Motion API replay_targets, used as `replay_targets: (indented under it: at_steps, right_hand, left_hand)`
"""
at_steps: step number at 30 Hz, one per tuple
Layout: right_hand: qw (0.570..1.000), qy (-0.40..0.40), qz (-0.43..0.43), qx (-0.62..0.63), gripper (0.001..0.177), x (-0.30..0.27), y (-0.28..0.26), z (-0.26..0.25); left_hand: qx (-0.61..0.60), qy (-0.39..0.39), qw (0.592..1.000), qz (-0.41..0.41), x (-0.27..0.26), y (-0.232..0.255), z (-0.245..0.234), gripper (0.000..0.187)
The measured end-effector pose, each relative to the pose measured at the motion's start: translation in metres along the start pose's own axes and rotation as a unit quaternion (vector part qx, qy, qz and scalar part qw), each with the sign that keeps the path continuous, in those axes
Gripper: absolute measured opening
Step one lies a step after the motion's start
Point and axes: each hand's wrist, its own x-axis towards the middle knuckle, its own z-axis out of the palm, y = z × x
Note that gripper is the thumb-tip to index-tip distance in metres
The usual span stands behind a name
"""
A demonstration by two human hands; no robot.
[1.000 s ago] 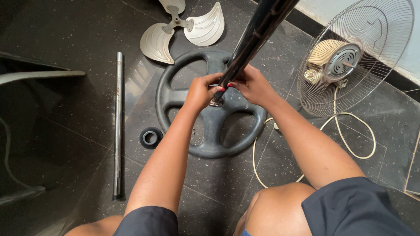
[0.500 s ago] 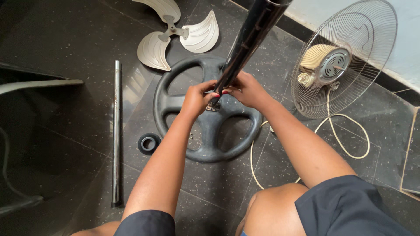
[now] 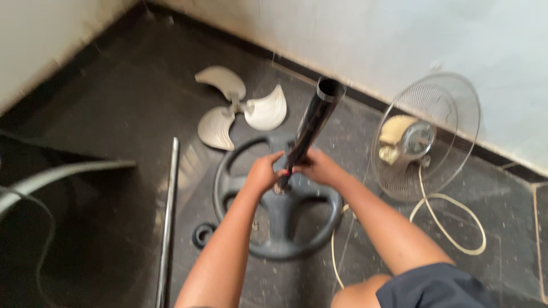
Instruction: The person assembles a standing fan by inserting a metal pole into a circular base and securing it with a screwdriver. They then attach a plastic cap to the pole.
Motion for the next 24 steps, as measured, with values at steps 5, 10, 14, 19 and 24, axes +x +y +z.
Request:
replay_targets:
  at_steps: [5,10,14,19,24]
  right_hand:
    - [0.999,-0.004,0.001,-0.044,0.05,0.0,-0.006,-0.003]
    - [0.999,0.015,-0.025,-0.019,0.043,-0.004,-0.003,0.0]
    - [0.996,0.046,-0.068,-0.043,0.043,-0.012,0.009,0.006]
    - [0.939,0.1,0.09,-0.318,0.052,-0.029,0.062,0.009]
    - [0.82,-0.358,0.183,-0.408,0.053,-0.062,0.114,0.061]
  left_hand:
    - [-0.144,-0.077,0.986,0.028,0.014,0.01,-0.009,0.074]
    - [-0.337,-0.079,0.938,0.015,0.016,-0.003,0.018,0.067]
    - [-0.343,-0.037,0.937,0.062,0.01,-0.008,0.025,0.052]
    - [-0.297,-0.052,0.948,0.106,0.017,-0.005,0.01,0.048]
    - [-0.315,-0.07,0.937,0.133,0.014,0.003,-0.003,0.056]
